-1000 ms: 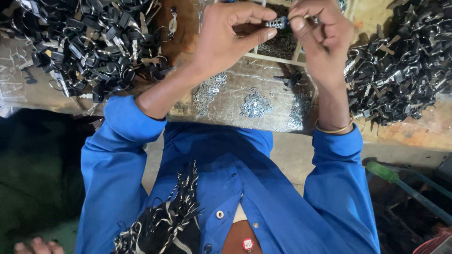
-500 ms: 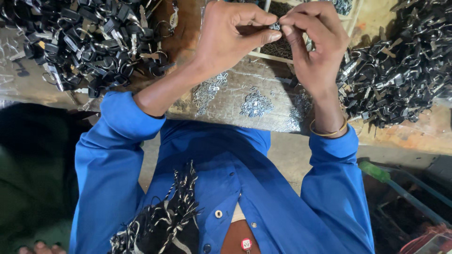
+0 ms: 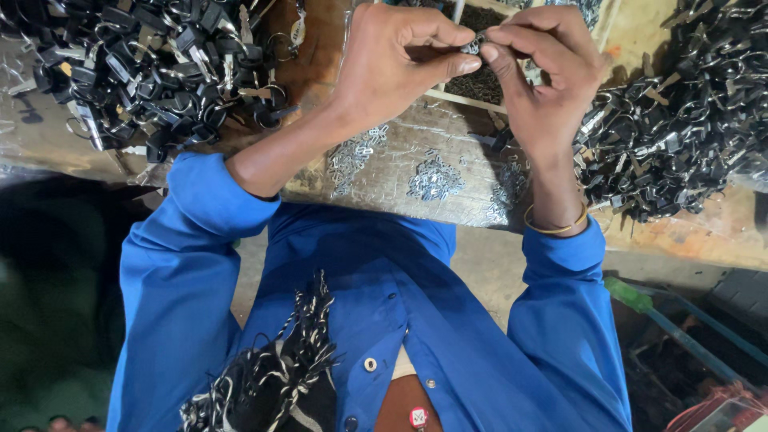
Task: The person sits at a workbench covered with piles of black metal clips and small silver parts and assembles small metal components by hand. They hold a small cylindrical body with a blue tip, insert small metal parts into it, press them into place, and set finished pieces aside, occasionally reaching into a compartment box for parts.
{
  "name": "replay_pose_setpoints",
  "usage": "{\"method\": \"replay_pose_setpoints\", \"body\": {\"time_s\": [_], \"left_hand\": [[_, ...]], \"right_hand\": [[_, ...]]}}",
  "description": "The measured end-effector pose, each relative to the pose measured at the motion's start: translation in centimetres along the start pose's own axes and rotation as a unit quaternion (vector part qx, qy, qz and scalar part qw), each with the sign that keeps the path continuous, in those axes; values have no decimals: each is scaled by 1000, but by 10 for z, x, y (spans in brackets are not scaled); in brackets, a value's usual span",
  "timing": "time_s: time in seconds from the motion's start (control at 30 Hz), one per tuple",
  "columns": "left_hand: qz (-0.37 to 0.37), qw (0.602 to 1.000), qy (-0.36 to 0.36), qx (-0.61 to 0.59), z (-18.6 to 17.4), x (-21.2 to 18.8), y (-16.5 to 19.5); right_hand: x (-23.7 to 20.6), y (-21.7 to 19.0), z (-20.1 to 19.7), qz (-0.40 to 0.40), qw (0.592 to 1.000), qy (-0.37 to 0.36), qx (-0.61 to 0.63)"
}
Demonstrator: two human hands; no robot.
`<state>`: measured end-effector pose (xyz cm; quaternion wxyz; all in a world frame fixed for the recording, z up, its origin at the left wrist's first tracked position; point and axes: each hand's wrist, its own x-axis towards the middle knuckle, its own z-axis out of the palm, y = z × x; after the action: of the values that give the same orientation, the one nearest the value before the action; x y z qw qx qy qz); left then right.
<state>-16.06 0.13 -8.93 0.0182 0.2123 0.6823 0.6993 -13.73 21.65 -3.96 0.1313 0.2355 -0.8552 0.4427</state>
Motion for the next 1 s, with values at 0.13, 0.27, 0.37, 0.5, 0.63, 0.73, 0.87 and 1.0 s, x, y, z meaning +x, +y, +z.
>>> {"method": "replay_pose_setpoints", "body": {"time_s": [0.13, 0.27, 0.37, 0.5, 0.63, 0.73, 0.87, 1.0], "left_hand": [[-17, 999, -14, -49, 5, -5, -13], [-16, 1000, -12, 8, 9, -15, -22], [2, 1000, -2, 17, 10, -15, -24], [-18, 999, 8, -27, 11, -12, -22], [-18, 997, -2, -75, 12, -12, -21], [-30, 996, -7, -86, 12, -12, -22], [-41, 994, -6, -100, 12, -10, -22], [-41, 994, -17, -100, 10, -9, -20]], "right_hand": [[-10, 7, 0, 19, 999, -12, -22], [-17, 12, 0, 34, 997, -37, -67], [-17, 11, 0, 41, 998, -20, -37], [-15, 7, 0, 21, 1000, -11, 5], [-14, 8, 0, 95, 994, -11, 50], [-13, 11, -1, 121, 992, -8, 40], [-13, 13, -3, 126, 990, 35, 54], [-18, 19, 4, 188, 956, 84, 209]]}}
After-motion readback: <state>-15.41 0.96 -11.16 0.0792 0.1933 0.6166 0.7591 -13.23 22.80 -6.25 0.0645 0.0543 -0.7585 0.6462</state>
